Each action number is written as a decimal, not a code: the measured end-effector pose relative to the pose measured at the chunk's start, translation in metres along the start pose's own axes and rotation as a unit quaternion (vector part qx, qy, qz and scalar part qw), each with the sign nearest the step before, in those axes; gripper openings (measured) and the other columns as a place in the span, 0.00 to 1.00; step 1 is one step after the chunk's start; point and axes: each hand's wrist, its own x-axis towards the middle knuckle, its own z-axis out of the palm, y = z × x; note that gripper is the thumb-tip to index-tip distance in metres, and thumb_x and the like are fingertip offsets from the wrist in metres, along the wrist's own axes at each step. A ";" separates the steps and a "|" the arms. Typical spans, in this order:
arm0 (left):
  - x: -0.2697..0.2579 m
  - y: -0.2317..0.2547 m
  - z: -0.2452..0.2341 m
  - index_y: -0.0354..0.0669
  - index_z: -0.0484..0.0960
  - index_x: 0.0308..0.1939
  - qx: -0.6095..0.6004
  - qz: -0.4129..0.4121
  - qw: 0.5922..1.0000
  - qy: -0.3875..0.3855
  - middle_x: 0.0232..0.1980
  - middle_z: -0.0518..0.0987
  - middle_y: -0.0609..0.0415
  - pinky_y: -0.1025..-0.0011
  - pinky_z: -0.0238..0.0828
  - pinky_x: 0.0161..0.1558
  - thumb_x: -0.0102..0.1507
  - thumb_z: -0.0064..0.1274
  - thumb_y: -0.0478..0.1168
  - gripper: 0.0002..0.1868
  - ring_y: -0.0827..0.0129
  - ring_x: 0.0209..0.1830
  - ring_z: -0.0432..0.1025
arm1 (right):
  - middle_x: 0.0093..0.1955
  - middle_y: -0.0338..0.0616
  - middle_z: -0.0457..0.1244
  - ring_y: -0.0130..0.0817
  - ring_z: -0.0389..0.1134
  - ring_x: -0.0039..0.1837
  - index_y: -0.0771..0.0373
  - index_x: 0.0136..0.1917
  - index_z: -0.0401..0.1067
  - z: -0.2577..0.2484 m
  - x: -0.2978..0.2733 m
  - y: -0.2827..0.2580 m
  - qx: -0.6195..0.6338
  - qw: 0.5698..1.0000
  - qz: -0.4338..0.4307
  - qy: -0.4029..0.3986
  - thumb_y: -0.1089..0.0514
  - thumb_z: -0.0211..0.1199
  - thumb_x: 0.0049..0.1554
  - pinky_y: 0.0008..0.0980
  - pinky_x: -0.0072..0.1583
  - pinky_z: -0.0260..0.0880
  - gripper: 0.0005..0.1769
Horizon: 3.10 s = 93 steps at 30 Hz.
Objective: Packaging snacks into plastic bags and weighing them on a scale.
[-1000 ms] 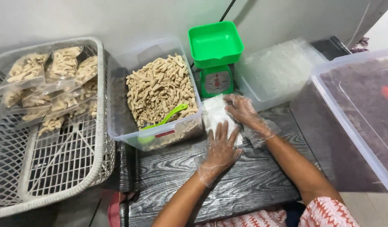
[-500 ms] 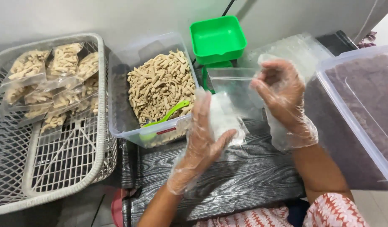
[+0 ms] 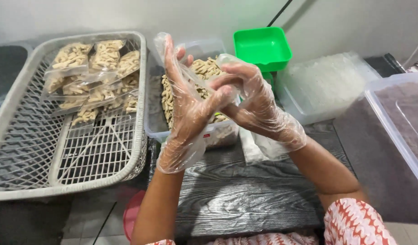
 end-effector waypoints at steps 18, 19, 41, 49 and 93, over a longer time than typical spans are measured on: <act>-0.017 -0.102 -0.018 0.40 0.56 0.75 -0.075 -0.107 0.991 0.012 0.44 0.81 0.53 0.73 0.75 0.46 0.63 0.58 0.48 0.42 0.73 0.43 0.74 | 0.34 0.43 0.68 0.24 0.62 0.34 0.67 0.49 0.77 -0.073 -0.046 0.037 0.020 0.892 0.435 0.119 0.61 0.59 0.60 0.22 0.39 0.65 0.09; -0.018 -0.115 -0.021 0.39 0.61 0.74 -0.003 -0.086 0.996 0.007 0.45 0.82 0.48 0.69 0.75 0.51 0.63 0.59 0.45 0.38 0.67 0.45 0.76 | 0.35 0.46 0.67 0.27 0.65 0.34 0.67 0.51 0.75 -0.092 -0.057 0.054 -0.037 0.917 0.364 0.158 0.60 0.61 0.64 0.23 0.38 0.67 0.07; -0.015 -0.105 -0.021 0.55 0.81 0.60 0.283 -0.119 0.944 -0.118 0.44 0.86 0.52 0.58 0.78 0.46 0.62 0.59 0.51 0.23 0.58 0.42 0.82 | 0.38 0.59 0.71 0.62 0.75 0.49 0.56 0.56 0.75 -0.198 -0.155 0.174 -0.616 0.687 0.385 0.006 0.56 0.52 0.70 0.60 0.53 0.73 0.11; -0.016 -0.108 -0.022 0.53 0.80 0.61 0.269 -0.113 0.949 -0.117 0.43 0.85 0.50 0.58 0.79 0.46 0.62 0.58 0.50 0.23 0.56 0.43 0.81 | 0.56 0.65 0.67 0.63 0.69 0.60 0.68 0.67 0.69 -0.161 -0.120 0.157 -0.664 0.675 0.310 -0.078 0.54 0.58 0.65 0.59 0.59 0.68 0.21; -0.019 -0.102 -0.020 0.56 0.78 0.62 0.337 -0.065 0.931 -0.127 0.42 0.84 0.64 0.61 0.71 0.42 0.63 0.50 0.51 0.23 0.64 0.38 0.78 | 0.43 0.48 0.64 0.31 0.66 0.37 0.63 0.60 0.58 -0.191 -0.106 0.082 -0.278 0.874 0.267 0.296 0.69 0.48 0.72 0.25 0.33 0.61 0.05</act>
